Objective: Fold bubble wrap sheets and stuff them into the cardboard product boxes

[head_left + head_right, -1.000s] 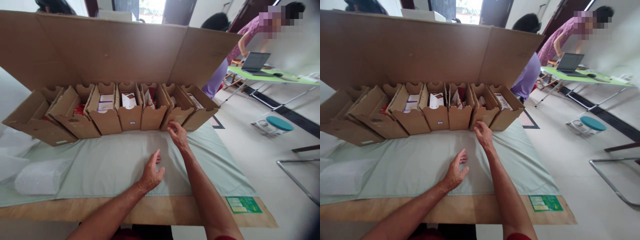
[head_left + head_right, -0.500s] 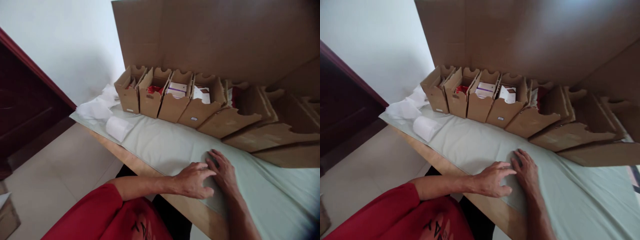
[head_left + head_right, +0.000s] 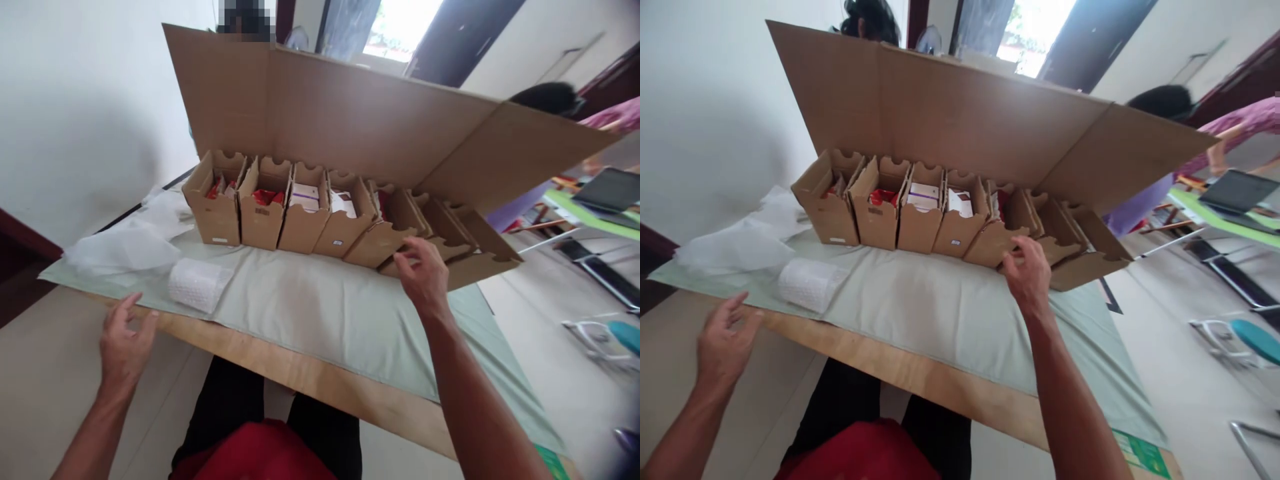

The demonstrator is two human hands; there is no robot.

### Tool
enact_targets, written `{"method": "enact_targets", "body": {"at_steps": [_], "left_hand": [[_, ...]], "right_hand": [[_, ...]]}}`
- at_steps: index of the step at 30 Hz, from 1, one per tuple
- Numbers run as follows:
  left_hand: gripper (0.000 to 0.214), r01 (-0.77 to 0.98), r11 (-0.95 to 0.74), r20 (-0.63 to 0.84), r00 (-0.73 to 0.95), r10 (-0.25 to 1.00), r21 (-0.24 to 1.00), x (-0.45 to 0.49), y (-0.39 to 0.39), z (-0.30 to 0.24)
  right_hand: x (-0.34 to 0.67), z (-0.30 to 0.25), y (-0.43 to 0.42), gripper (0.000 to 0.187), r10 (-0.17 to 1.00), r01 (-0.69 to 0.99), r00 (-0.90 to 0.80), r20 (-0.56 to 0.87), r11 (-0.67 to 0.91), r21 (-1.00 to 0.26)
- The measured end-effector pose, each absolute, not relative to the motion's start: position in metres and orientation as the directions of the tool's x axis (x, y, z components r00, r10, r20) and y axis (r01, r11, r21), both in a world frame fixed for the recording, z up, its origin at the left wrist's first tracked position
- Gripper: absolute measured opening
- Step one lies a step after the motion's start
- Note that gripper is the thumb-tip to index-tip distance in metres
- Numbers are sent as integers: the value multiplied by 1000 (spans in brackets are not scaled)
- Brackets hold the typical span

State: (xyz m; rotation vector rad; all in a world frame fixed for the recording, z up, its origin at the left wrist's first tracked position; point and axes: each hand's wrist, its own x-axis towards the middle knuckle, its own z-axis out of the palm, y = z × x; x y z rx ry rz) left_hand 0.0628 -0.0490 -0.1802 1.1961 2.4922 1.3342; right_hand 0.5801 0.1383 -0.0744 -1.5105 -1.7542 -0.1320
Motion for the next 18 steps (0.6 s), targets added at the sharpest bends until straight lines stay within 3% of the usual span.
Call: {"method": "enact_targets", "body": {"at_steps": [2, 4, 6, 8, 12, 18], "left_hand": [[53, 525, 372, 198, -742, 640, 766, 53, -40, -184], [61, 454, 371, 118, -746, 656, 810, 57, -29, -185], [71, 400, 334, 69, -721, 690, 853, 65, -17, -186], [80, 371, 281, 63, -694, 717, 885, 72, -7, -188], [82, 385, 280, 73, -690, 720, 880, 71, 6, -198], [68, 488, 319, 125, -680, 722, 813, 65, 9, -199]], "right_hand": [[577, -58, 166, 48, 818, 912, 29, 575, 213, -349], [572, -50, 190, 47, 892, 955, 43, 449, 96, -281], [567, -45, 205, 30, 939, 977, 79, 335, -6, -213], [563, -42, 208, 11, 946, 982, 100, 309, -44, -183], [568, -41, 177, 2, 939, 985, 65, 337, -6, -171], [587, -58, 47, 15, 881, 968, -91, 465, 188, -166]]}}
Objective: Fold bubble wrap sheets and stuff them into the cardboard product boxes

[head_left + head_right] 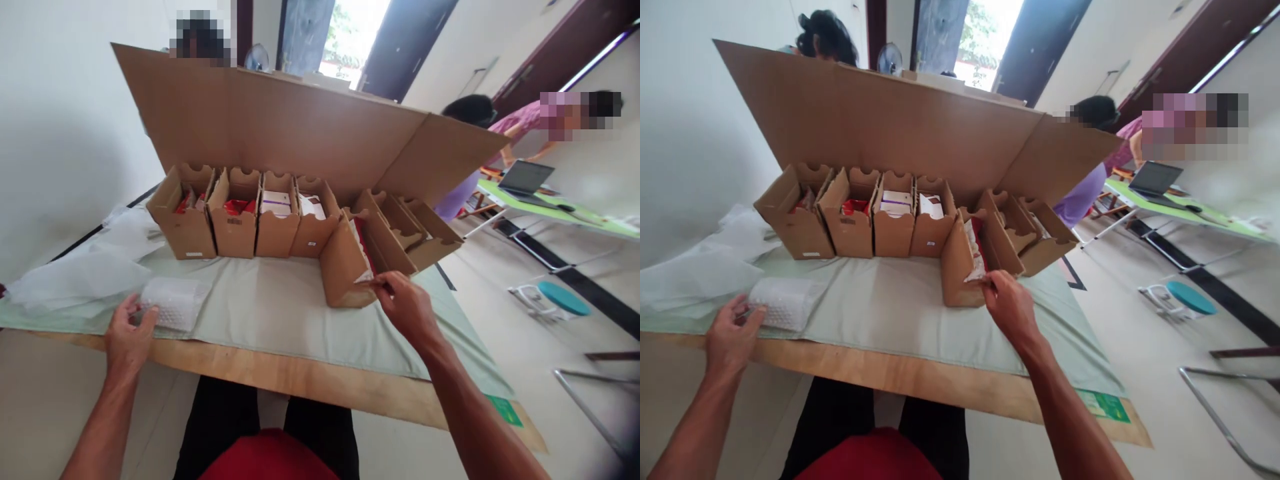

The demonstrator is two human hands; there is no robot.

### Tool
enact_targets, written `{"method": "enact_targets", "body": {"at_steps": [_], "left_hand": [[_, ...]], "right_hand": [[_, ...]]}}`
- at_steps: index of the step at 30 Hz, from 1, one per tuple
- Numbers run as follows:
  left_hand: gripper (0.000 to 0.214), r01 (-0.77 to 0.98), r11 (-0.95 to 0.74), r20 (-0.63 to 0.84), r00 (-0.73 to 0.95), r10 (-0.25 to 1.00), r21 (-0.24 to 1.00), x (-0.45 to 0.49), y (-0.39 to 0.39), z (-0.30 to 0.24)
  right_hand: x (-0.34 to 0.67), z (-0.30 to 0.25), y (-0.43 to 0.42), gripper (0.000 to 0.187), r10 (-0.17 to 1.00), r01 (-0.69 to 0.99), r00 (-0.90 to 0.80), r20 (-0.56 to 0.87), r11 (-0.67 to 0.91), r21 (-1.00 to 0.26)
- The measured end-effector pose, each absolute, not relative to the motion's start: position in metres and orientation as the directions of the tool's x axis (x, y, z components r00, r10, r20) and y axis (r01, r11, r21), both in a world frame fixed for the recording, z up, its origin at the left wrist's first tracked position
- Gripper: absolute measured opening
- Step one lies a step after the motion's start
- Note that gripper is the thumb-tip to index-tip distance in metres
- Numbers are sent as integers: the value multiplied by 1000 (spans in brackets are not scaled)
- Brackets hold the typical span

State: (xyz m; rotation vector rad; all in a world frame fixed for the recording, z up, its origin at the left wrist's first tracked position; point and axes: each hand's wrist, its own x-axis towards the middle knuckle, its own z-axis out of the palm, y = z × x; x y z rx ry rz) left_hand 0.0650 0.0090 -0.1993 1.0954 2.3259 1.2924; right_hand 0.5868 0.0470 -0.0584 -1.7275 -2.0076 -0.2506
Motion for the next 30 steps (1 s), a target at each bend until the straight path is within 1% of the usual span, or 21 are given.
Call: {"method": "enact_targets", "body": {"at_steps": [1, 2, 3, 5, 6, 7, 8, 9, 10, 12, 14, 16, 18, 20, 21, 22, 23, 25, 26, 28, 30], "left_hand": [[67, 533, 304, 183, -679, 711, 790, 68, 7, -196], [66, 594, 270, 276, -667, 692, 758, 72, 6, -192], [68, 666, 217, 395, -639, 660, 714, 79, 3, -187], [74, 793, 75, 622, -528, 578, 604, 100, -1, -178], [77, 827, -3, 691, -467, 551, 562, 115, -4, -173], [78, 839, -78, 723, -412, 554, 538, 133, -7, -169], [77, 832, -146, 725, -363, 586, 535, 155, -12, -166], [75, 810, -200, 702, -321, 636, 552, 178, -17, -164], [72, 779, -245, 648, -254, 718, 577, 202, -23, -164], [64, 707, -337, 567, -110, 816, 622, 249, -36, -165], [62, 618, -380, 481, 3, 876, 688, 286, -48, -171], [63, 543, -396, 413, 98, 906, 741, 309, -60, -177], [63, 474, -379, 347, 158, 924, 795, 321, -70, -182], [63, 407, -319, 268, 179, 947, 856, 328, -79, -183], [63, 371, -277, 224, 179, 958, 886, 330, -83, -183], [63, 333, -231, 180, 178, 967, 914, 334, -87, -182], [64, 293, -186, 137, 178, 974, 938, 338, -90, -182], [67, 212, -97, 57, 190, 980, 972, 348, -98, -180], [70, 177, -55, 18, 203, 979, 983, 354, -101, -179], [77, 126, 14, -43, 234, 971, 992, 366, -107, -180], [81, 97, 40, -64, 260, 964, 995, 376, -111, -183]], "right_hand": [[587, -61, 22, 16, 864, 963, -97, 494, 207, -172], [586, -62, -1, 15, 846, 960, -104, 522, 222, -168], [583, -63, -21, 14, 827, 959, -117, 549, 238, -154], [569, -62, -51, 11, 791, 954, -165, 590, 280, -108], [559, -60, -61, 10, 769, 947, -196, 608, 310, -87], [548, -59, -68, 10, 747, 935, -227, 624, 348, -76], [537, -57, -73, 14, 724, 915, -256, 640, 395, -81], [526, -56, -77, 20, 699, 885, -284, 657, 454, -101], [518, -54, -79, 25, 667, 842, -312, 676, 524, -128], [509, -50, -85, 36, 606, 739, -350, 715, 647, -187], [515, -46, -91, 42, 572, 684, -305, 762, 688, -243], [535, -45, -95, 42, 568, 715, -144, 811, 626, -312], [566, -48, -92, 31, 533, 757, 96, 841, 509, -409], [602, -55, -78, 14, 477, 740, 350, 806, 387, -550], [619, -60, -67, 11, 468, 700, 459, 755, 333, -632], [635, -66, -53, 14, 481, 650, 538, 692, 287, -704], [648, -72, -37, 20, 541, 603, 567, 621, 241, -760], [663, -84, -1, 34, 708, 517, 520, 478, 185, -836], [665, -89, 18, 41, 772, 468, 481, 415, 174, -866], [657, -96, 52, 49, 850, 398, 413, 326, 154, -905], [643, -99, 77, 53, 882, 364, 375, 285, 143, -920]]}}
